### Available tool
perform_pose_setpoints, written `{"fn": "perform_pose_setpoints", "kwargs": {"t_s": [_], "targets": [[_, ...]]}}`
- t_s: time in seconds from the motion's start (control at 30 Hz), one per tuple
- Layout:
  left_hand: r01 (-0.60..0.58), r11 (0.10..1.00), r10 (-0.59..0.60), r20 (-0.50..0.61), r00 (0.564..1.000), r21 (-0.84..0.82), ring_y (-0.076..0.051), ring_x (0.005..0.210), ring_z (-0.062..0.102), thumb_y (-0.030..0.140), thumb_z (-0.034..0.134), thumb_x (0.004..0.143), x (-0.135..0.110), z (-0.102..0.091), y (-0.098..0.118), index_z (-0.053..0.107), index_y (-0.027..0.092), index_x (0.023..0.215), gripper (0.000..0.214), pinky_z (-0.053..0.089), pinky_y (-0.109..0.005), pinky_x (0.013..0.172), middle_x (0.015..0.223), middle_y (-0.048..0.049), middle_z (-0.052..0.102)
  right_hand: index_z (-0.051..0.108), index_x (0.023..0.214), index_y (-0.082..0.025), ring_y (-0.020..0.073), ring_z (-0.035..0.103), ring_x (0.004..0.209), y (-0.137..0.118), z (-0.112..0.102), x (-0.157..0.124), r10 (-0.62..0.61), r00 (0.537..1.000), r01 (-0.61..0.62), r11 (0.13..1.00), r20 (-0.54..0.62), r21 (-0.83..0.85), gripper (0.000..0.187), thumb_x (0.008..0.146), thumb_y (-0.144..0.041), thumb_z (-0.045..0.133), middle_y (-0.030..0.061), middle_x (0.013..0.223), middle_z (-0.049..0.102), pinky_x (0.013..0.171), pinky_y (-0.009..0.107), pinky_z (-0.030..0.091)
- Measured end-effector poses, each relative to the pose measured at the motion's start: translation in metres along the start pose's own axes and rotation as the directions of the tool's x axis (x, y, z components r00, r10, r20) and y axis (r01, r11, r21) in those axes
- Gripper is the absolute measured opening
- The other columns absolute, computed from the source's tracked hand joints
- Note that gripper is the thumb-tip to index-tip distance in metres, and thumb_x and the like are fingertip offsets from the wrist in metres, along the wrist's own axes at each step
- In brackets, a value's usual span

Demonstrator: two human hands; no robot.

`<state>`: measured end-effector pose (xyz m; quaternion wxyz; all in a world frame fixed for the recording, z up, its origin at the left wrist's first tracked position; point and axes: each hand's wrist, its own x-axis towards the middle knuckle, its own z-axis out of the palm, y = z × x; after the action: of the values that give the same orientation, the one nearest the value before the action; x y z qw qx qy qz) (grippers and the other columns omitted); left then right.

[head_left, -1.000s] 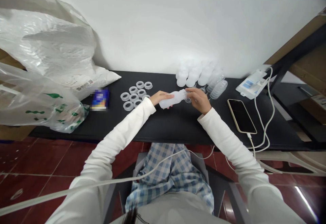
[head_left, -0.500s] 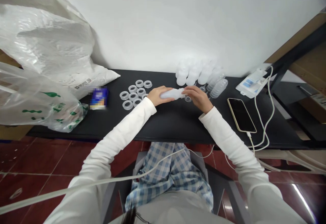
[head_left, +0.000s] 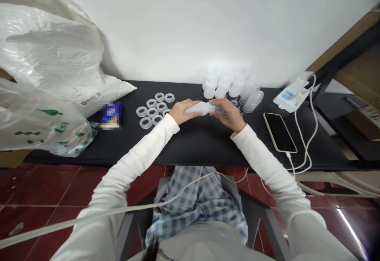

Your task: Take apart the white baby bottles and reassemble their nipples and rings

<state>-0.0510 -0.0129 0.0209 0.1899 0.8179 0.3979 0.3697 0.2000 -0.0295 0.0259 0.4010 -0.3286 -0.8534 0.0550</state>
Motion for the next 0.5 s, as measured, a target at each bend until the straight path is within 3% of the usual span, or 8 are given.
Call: {"fn": "perform_pose_setpoints", "kwargs": {"t_s": [0.07,0.1,0.13,0.2,0.27,0.3,0.4,0.5], "targets": [[0.177,0.961,-0.153,0.127,0.98,-0.214,-0.023,0.088,0.069,0.075,0.062,0.079,0.003,-0.003,0.002,0.074,0.017,0.118,0.071,0.054,-0.036,0.085,0.101,-0.0095,0.075,0.066,0.123,-0.03,0.0248,0.065,0.118,-0.005,-0.001,0.002,-0.005,1.0,0.004,1.0,-0.013,-0.023,0.028,0.1,-0.039,0.053,0.0081,0.124,0.07,0.103,0.046,0.055],[0.291,0.907,-0.226,0.231,0.946,-0.304,-0.022,0.081,0.07,0.076,0.061,0.079,0.005,-0.005,0.002,0.074,0.014,0.114,0.072,0.055,-0.035,0.079,0.095,-0.0102,0.075,0.068,0.12,-0.03,0.024,0.065,0.12,-0.007,-0.001,0.003,-0.013,1.0,0.012,1.0,-0.006,-0.023,0.028,0.101,-0.037,0.048,0.0074,0.124,0.07,0.104,0.046,0.055],[0.412,0.836,-0.285,0.356,0.89,-0.363,-0.022,0.073,0.069,0.076,0.059,0.079,0.007,-0.008,0.002,0.075,0.012,0.11,0.073,0.055,-0.034,0.071,0.089,-0.0115,0.075,0.069,0.116,-0.031,0.0233,0.065,0.121,-0.008,-0.001,0.004,-0.027,1.0,0.027,1.0,0.01,-0.016,0.029,0.103,-0.036,0.044,0.0066,0.124,0.071,0.105,0.046,0.055],[0.628,0.679,-0.334,0.602,0.725,-0.379,-0.02,0.056,0.064,0.076,0.054,0.081,0.011,-0.016,0.001,0.075,0.009,0.103,0.074,0.051,-0.033,0.056,0.077,-0.0141,0.074,0.071,0.109,-0.03,0.0222,0.066,0.122,-0.011,0.001,0.004,-0.069,0.996,0.068,0.998,0.058,0.008,0.031,0.104,-0.035,0.041,0.0056,0.122,0.073,0.104,0.045,0.056],[0.752,0.571,-0.323,0.752,0.574,-0.329,-0.02,0.049,0.06,0.074,0.05,0.083,0.012,-0.022,-0.002,0.074,0.009,0.103,0.072,0.046,-0.033,0.047,0.075,-0.0163,0.073,0.072,0.105,-0.029,0.022,0.067,0.121,-0.012,0.003,0.003,-0.112,0.989,0.109,0.994,0.1,0.027,0.03,0.104,-0.035,0.042,0.0053,0.122,0.074,0.101,0.043,0.058],[0.784,0.541,-0.316,0.79,0.526,-0.306,-0.02,0.048,0.058,0.073,0.048,0.084,0.013,-0.024,-0.002,0.074,0.01,0.104,0.071,0.044,-0.034,0.045,0.077,-0.0168,0.073,0.072,0.104,-0.029,0.0221,0.067,0.122,-0.012,0.004,0.002,-0.126,0.986,0.123,0.992,0.111,0.031,0.029,0.104,-0.035,0.043,0.0053,0.122,0.074,0.1,0.043,0.058],[0.815,0.524,-0.31,0.836,0.453,-0.248,-0.02,0.047,0.053,0.073,0.036,0.088,0.011,-0.026,-0.002,0.074,0.01,0.102,0.075,0.041,-0.036,0.044,0.069,-0.0159,0.069,0.071,0.103,-0.029,0.0226,0.066,0.124,-0.013,0.006,0.0,-0.142,0.983,0.14,0.99,0.113,0.032,0.028,0.104,-0.034,0.043,0.0054,0.124,0.073,0.1,0.045,0.058],[0.779,0.593,-0.312,0.833,0.457,-0.205,-0.017,0.04,0.042,0.071,0.024,0.091,0.008,-0.022,0.0,0.075,0.01,0.094,0.079,0.039,-0.036,0.043,0.052,-0.0096,0.055,0.07,0.103,-0.03,0.0231,0.065,0.127,-0.014,0.002,0.0,-0.157,0.982,0.154,0.987,0.108,0.039,0.024,0.103,-0.032,0.046,0.0051,0.125,0.074,0.101,0.047,0.058]]}}
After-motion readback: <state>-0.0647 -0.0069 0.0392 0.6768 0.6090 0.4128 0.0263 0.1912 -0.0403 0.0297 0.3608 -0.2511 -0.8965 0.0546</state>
